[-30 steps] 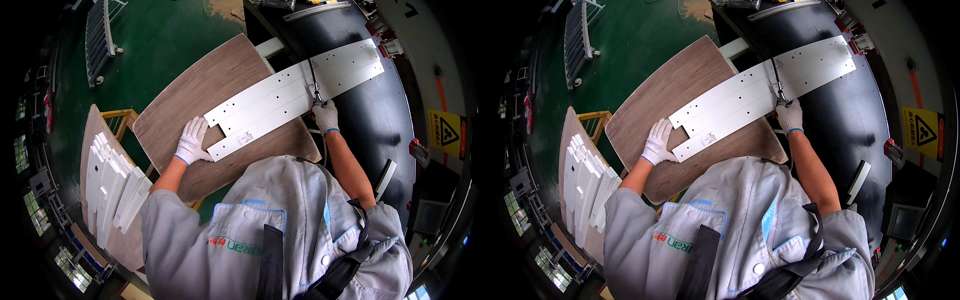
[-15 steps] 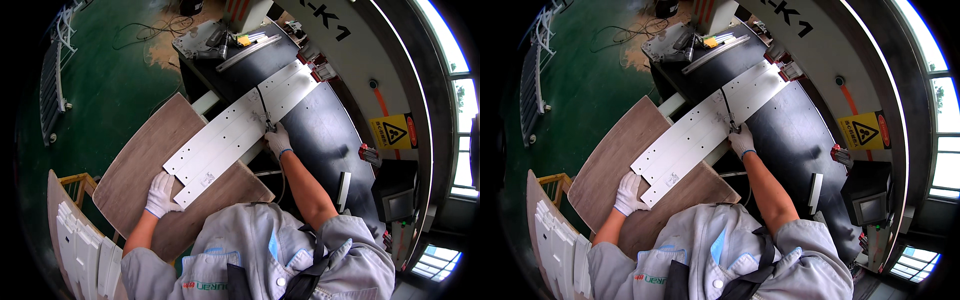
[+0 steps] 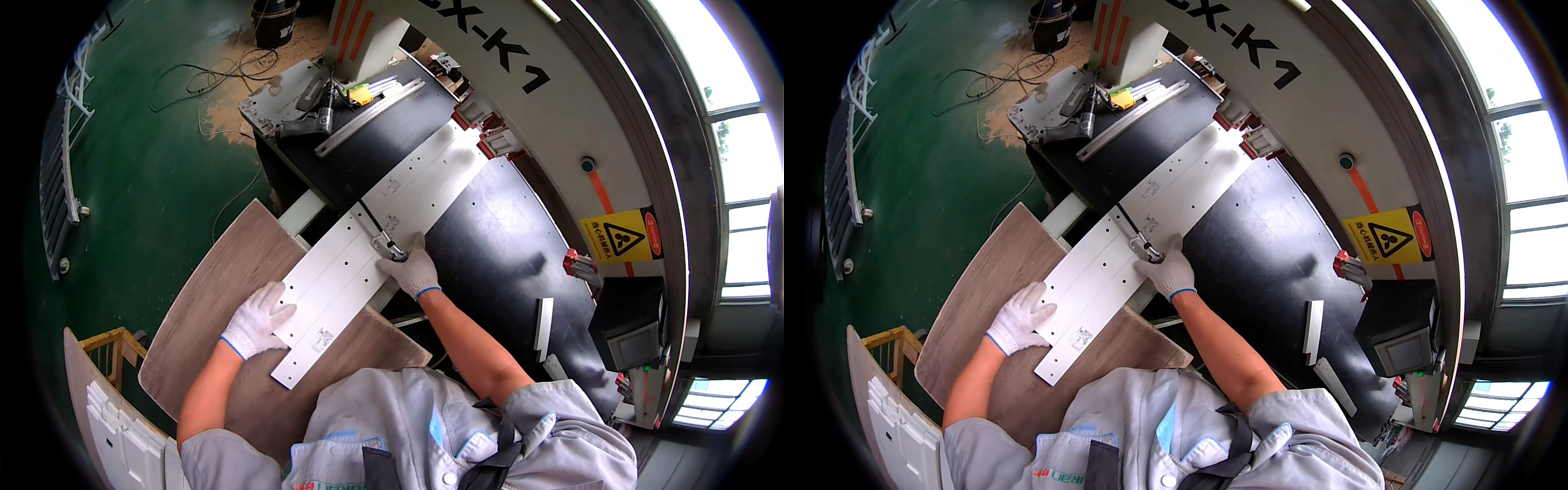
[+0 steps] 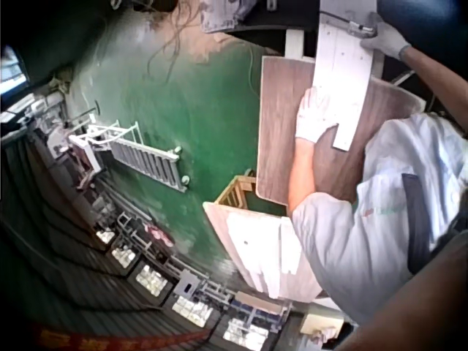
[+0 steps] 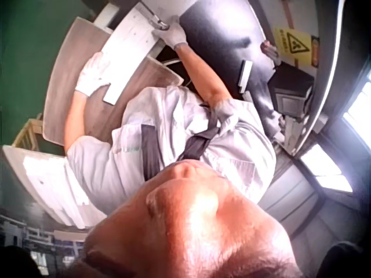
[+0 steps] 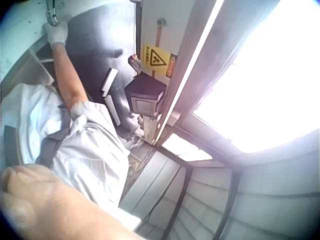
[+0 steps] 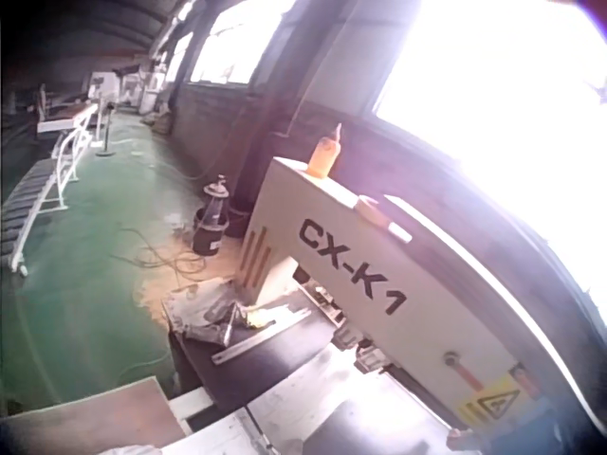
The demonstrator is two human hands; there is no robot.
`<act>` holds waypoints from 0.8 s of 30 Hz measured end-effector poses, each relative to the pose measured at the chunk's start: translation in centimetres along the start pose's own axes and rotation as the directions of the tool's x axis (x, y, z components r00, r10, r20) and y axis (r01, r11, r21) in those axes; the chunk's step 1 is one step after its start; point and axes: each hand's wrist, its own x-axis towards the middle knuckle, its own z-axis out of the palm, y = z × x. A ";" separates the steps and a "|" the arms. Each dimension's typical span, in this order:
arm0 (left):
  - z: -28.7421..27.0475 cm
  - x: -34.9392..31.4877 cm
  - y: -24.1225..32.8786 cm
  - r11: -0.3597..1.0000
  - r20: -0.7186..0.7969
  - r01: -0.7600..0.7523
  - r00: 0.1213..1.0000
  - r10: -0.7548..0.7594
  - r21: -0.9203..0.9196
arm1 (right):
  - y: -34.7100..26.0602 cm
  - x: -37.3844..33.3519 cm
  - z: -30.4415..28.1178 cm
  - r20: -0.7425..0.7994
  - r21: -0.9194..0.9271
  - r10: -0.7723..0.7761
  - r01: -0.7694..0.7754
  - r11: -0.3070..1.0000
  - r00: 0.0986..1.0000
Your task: The person picks up a white wood panel from a stack, places it on a work surface, and applies adhesive to it using a spray applicator. They then place the panel onto a machine bed, repeat the process with a second panel, and finally stack the panels back onto a larger table.
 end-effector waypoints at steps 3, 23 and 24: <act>-0.2 1.8 -0.3 1.000 -0.010 -0.003 1.000 0.003 -0.014 | -0.1 1.1 -1.2 -0.004 0.013 -0.034 0.034 0.999 0.999; 1.3 5.6 1.6 0.998 0.060 -0.025 0.998 0.022 0.050 | 4.0 5.4 -3.6 -0.052 0.057 0.006 -0.003 0.998 0.999; 0.9 6.1 1.9 0.999 0.109 0.011 0.994 -0.015 0.035 | 3.9 5.5 -3.6 -0.036 0.065 0.006 -0.004 0.998 0.999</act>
